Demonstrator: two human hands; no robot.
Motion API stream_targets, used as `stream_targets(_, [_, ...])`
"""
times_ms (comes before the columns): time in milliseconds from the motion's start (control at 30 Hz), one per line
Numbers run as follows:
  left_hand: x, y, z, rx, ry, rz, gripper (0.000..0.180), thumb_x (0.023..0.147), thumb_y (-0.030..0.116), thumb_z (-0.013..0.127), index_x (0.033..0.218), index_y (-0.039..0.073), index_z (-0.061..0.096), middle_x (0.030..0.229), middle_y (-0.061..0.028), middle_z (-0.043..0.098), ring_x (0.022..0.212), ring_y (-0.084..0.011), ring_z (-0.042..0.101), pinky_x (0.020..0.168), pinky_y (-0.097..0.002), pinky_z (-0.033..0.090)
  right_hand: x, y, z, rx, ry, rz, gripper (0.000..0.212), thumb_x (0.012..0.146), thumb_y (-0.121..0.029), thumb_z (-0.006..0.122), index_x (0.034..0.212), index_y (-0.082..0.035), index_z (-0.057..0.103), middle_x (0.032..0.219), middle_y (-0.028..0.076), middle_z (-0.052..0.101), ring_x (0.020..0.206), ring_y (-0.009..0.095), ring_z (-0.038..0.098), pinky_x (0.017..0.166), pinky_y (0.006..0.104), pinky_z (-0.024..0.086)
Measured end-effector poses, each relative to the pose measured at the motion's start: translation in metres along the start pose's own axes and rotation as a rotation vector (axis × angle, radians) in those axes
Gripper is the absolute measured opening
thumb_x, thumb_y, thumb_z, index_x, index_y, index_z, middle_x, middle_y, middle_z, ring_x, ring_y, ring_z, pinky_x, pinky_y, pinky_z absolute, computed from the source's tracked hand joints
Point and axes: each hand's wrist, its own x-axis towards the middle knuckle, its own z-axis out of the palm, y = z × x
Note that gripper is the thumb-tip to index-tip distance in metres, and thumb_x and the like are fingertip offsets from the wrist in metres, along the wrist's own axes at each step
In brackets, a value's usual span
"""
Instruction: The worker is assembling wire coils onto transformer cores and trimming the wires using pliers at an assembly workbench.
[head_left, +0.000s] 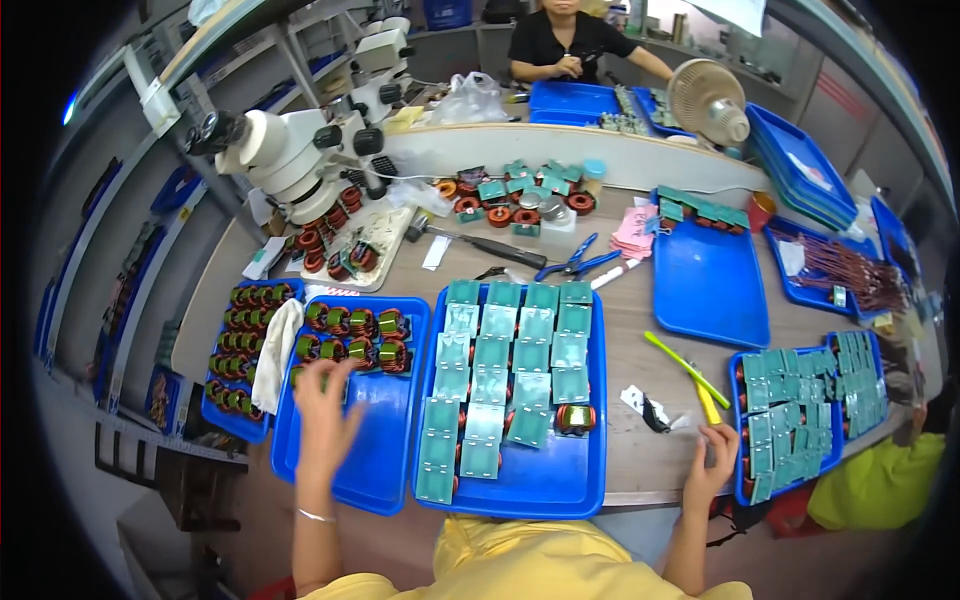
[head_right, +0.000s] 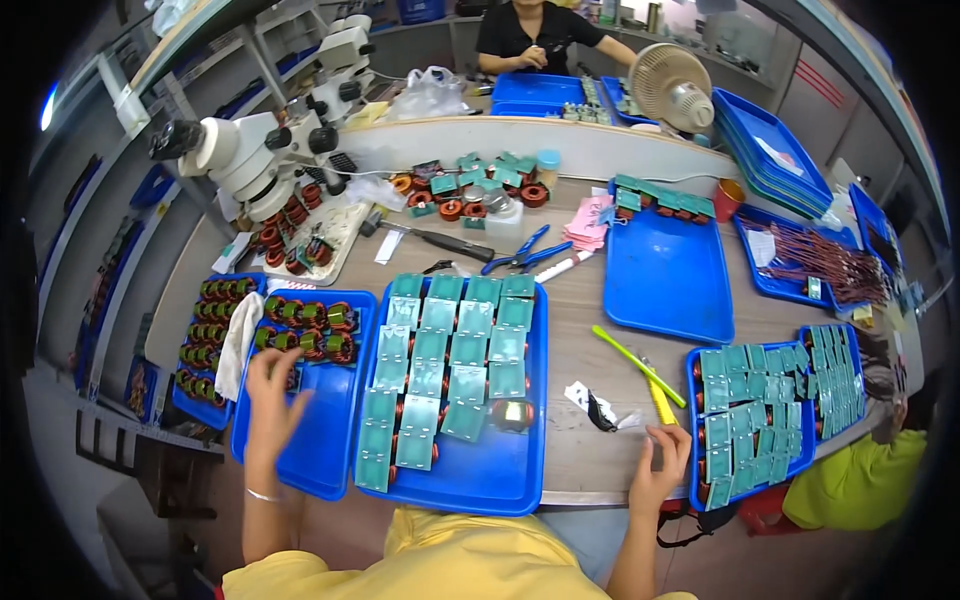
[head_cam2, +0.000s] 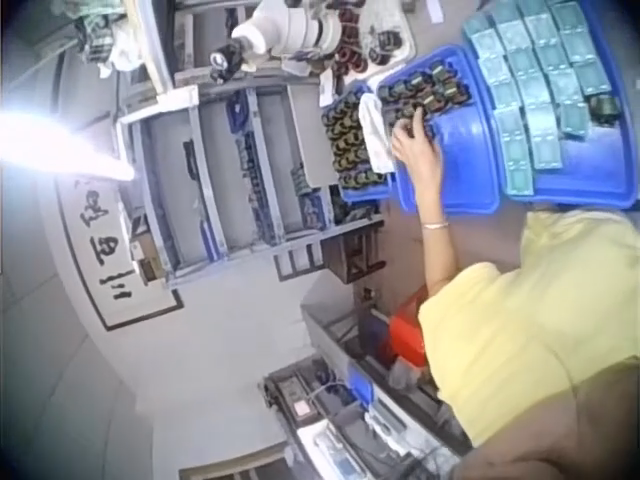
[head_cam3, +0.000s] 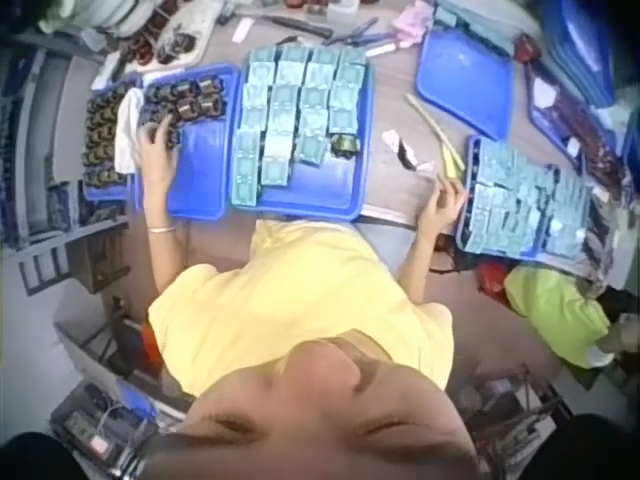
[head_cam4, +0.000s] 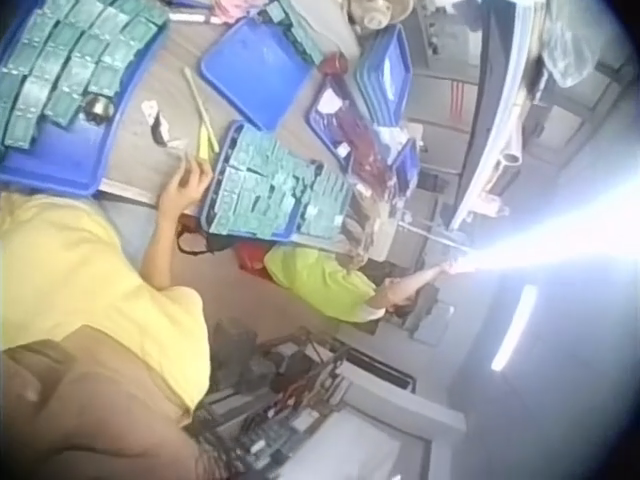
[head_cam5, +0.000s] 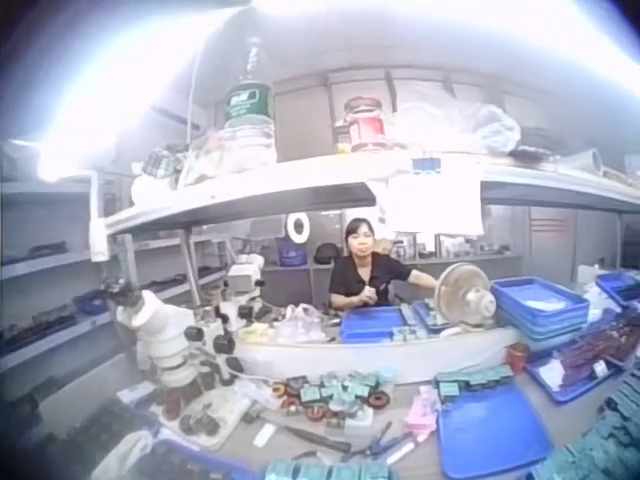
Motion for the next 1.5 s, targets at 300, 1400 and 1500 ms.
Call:
stream_targets(300, [-0.005,0.136,0.063,-0.208,-0.353,0.529,0.060,0.063,0.013,0.074,0.119,0.012,0.051,0.123,-0.0078,0.045,0.113,-0.0291,0.041,0.095,-0.0463,0.029,0.002,-0.005,0.000,0.041,-0.017,-0.019,0.016,0.073,0.003,0.058,0.088,-0.001,0.062,0.089,0.012,0.053,0.089,0.026,0.052,0.082,0.0329,0.041])
stream_targets(1400, [0.038,0.215,0.039,-1.947,-0.522,-0.157,0.059,0.073,-0.009,0.063,0.126,-0.004,0.038,0.113,-0.0128,0.051,0.098,-0.0215,0.055,0.082,-0.0359,0.051,0.073,-0.032,0.020,0.344,-0.285,0.220,0.015,0.084,-0.007,0.056,0.096,0.000,0.059,0.080,0.007,0.057,0.075,0.015,0.053,0.072,0.0263,0.040])
stream_targets(1500, [0.043,0.221,0.035,-1.912,-0.521,-0.113,0.063,0.069,-0.013,0.064,0.126,-0.003,0.038,0.115,-0.0136,0.049,0.102,-0.0214,0.052,0.083,-0.0359,0.051,0.088,-0.040,0.024,0.516,-0.288,0.222,0.018,0.085,-0.004,0.054,0.101,0.000,0.058,0.081,0.004,0.055,0.074,0.011,0.051,0.067,0.0233,0.040])
